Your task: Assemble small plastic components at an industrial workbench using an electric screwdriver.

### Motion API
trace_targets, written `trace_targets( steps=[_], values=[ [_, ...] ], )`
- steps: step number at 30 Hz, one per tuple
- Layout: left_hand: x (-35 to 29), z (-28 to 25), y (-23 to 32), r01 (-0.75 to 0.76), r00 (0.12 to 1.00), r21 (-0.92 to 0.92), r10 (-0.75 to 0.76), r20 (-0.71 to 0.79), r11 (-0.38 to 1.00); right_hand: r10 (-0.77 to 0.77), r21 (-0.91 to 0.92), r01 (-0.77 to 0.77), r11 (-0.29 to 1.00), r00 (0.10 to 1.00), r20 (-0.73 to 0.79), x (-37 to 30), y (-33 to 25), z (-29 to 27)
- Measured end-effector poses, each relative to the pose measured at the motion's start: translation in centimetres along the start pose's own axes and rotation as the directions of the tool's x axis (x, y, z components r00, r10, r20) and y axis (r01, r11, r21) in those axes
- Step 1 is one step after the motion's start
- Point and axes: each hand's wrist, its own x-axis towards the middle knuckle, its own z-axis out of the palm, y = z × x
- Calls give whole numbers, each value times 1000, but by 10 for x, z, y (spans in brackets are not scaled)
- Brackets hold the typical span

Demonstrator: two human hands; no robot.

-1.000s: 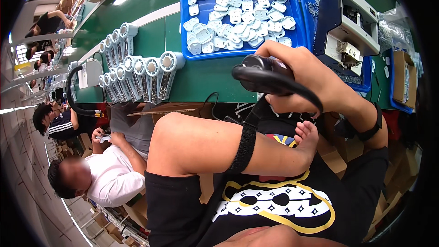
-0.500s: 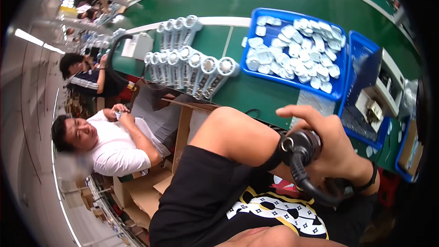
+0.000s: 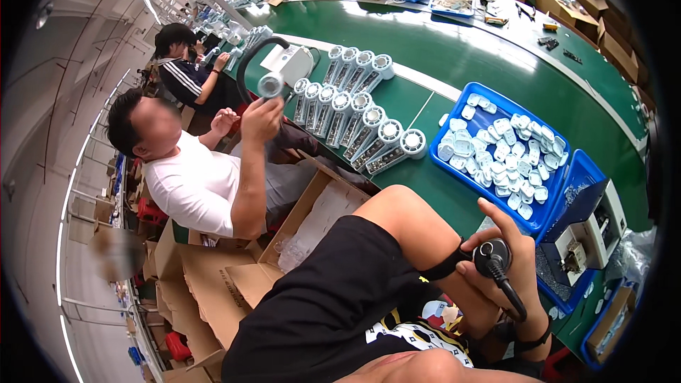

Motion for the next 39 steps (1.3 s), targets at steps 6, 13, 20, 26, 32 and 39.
trace_targets(
  steps=[6, 13, 20, 26, 32, 39],
  values=[
    [6, -10, 5, -348, 936, -118, 339, -96, 930, 84, 44, -84, 996, 996, -9, 12, 23, -4],
    [-93, -60, 40, -232, 971, 168, 217, 103, 958, 177, -48, -180, 982, 982, -60, 30, 51, -37],
    [-135, -78, 49, -269, 959, 339, 283, 9, 901, 110, 31, -114, 993, 989, 98, 12, 38, -25],
    [-165, -79, 43, -233, 961, 432, 275, -37, 871, 110, 219, -95, 971, 992, -60, -3, 31, -31],
    [-171, -80, 47, -194, 948, 603, 306, -87, 774, -41, 359, 12, 933, 996, 76, 2, 34, -14],
    [-262, -52, -4, 156, 604, 607, 411, -683, 779, -134, 462, 70, 884, 985, 107, 8, 39, 0]
  ],
)
